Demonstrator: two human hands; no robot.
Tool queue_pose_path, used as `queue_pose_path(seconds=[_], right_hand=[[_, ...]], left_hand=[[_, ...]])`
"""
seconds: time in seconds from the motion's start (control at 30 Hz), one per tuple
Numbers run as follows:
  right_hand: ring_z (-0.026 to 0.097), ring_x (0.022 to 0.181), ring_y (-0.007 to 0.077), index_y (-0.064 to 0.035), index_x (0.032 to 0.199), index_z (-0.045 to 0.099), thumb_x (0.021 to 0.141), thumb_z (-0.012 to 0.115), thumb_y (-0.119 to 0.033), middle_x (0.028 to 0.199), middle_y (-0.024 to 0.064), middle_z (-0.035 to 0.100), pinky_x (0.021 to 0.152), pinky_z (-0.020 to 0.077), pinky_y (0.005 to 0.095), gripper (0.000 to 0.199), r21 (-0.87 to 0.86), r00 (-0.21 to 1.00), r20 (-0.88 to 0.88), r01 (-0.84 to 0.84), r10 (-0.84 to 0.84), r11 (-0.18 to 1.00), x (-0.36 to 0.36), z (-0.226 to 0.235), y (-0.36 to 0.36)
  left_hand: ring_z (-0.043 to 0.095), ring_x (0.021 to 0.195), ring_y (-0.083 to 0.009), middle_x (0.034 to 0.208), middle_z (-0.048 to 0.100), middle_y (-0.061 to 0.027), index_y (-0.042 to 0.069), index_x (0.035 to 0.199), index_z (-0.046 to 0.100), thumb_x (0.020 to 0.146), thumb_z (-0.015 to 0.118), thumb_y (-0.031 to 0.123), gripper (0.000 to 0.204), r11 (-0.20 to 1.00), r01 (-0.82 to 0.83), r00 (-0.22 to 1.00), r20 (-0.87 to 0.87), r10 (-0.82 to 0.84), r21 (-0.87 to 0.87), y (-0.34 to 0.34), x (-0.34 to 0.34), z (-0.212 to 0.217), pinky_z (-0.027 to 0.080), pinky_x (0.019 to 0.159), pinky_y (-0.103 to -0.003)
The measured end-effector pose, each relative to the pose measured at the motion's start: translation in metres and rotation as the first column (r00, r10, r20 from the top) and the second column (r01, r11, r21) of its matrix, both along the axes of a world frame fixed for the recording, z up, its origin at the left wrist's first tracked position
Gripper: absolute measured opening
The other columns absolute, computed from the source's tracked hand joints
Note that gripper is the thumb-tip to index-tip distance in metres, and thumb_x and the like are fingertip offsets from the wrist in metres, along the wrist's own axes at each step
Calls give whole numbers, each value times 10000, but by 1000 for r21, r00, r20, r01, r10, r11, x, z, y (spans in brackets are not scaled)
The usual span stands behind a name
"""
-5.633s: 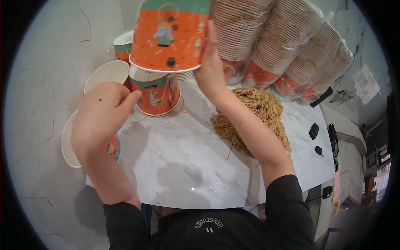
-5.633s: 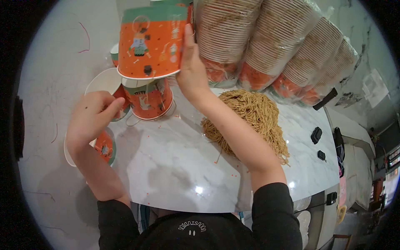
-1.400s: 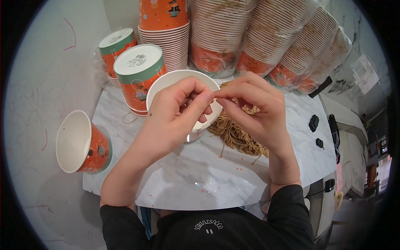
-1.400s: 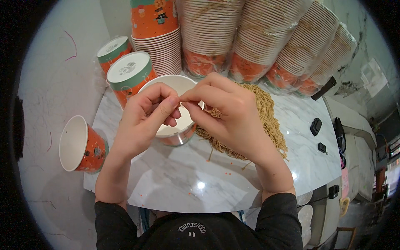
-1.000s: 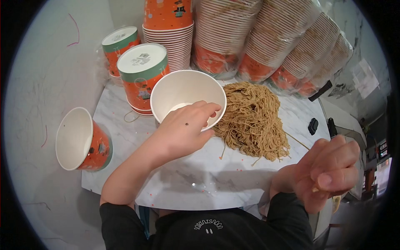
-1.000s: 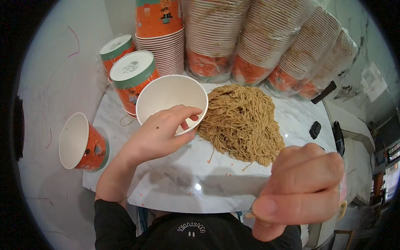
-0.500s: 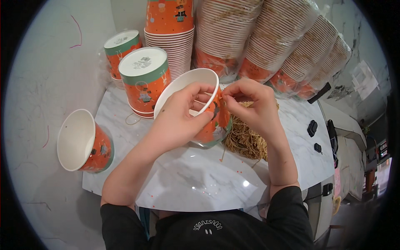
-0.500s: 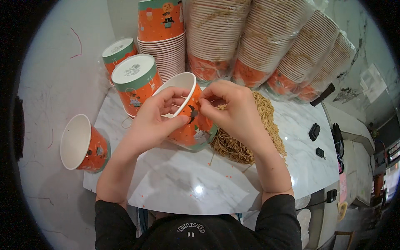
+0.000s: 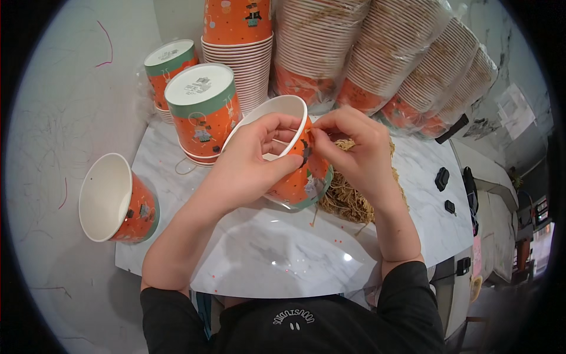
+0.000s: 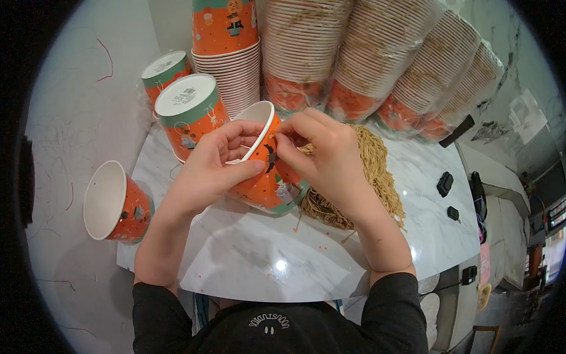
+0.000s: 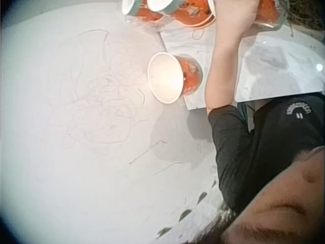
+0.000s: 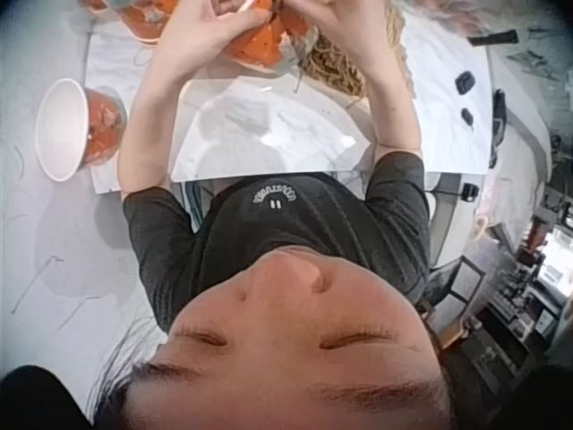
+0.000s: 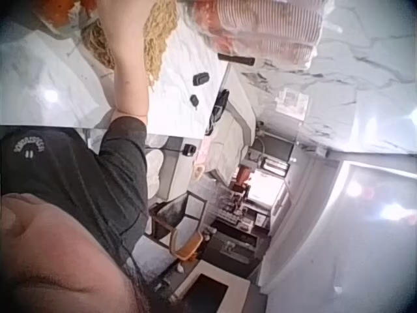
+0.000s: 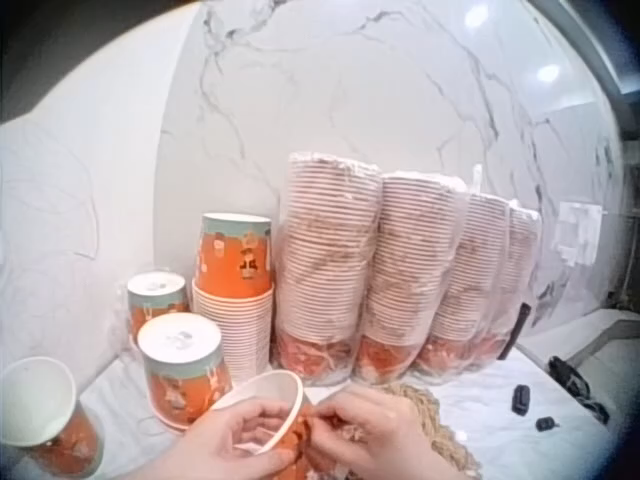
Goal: Threading thin strings through pre-punched holes in paper cups to create handles.
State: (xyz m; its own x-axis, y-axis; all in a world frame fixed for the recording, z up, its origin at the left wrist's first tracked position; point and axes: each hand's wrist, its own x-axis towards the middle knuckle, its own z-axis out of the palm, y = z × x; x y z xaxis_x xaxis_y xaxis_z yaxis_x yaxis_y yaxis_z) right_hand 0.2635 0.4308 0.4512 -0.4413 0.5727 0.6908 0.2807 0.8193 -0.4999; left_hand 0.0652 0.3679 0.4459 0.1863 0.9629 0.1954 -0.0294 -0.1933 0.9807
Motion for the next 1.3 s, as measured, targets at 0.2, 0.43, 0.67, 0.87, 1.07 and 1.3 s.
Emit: queue_pose_path(seconds=[0.2, 0.43, 0.67, 0.87, 1.07, 1.3], right_hand=[[707, 712, 232, -5, 905, 704, 850, 730, -50, 825, 97, 679, 636, 561, 328, 75, 38, 999, 37, 15, -17, 999, 3, 2, -2], [702, 731, 255, -4, 934, 710, 863, 730, -38, 843, 112, 676, 651, 559, 333, 82, -23, 997, 47, -66, 67, 998, -3, -3, -7], [688, 748, 189, -5, 1004, 682, 919, 698, -35, 839, 83, 670, 673, 553, 306, 92, -124, 983, 113, -130, 144, 984, 0, 2, -7], [596, 816, 33, -8, 1124, 589, 995, 641, -74, 866, -39, 623, 706, 510, 212, 154, -682, 947, -255, -319, 195, 658, 14, 9, 9], [405, 643, 26, 14, 1050, 704, 930, 751, -114, 807, -57, 595, 568, 345, 223, 181, -549, 982, -18, -166, 187, 819, 7, 14, -13], [596, 816, 31, 37, 1056, 703, 983, 707, -119, 915, -13, 690, 699, 470, 197, 172, -521, 945, -212, -324, 248, 790, 9, 8, -4]], left_hand=[[663, 982, -103, 1108, 713, -78, -66, 1238, 638, 967, 673, 91, 316, 957, 62, 988, 156, -17, -284, 3, -3, 9, 549, 904, -277], [703, 922, -106, 1064, 733, -70, -62, 1178, 681, 998, 625, 36, 213, 992, -94, 995, 16, 96, -87, 4, -2, -5, 579, 819, -242], [690, 766, -125, 847, 712, -76, -51, 962, 672, 922, 658, 89, 146, 972, -214, 949, -214, 231, 98, 3, -1, -11, 549, 713, -274], [618, 791, -132, 893, 666, -39, 4, 950, 625, 917, 627, 88, 90, 885, -314, 775, -446, 448, 343, -10, 2, 8, 500, 717, -275], [603, 1118, -226, 1207, 633, -105, 36, 955, 626, 912, 672, 110, 97, 811, -222, 816, -352, 458, 541, -7, 2, 3, 466, 958, -336], [513, 1363, -239, 1331, 573, -142, 5, 1383, 433, 956, 663, 132, 502, 921, 209, 953, -281, -116, 330, -1, -12, 3, 399, 1126, -378]])
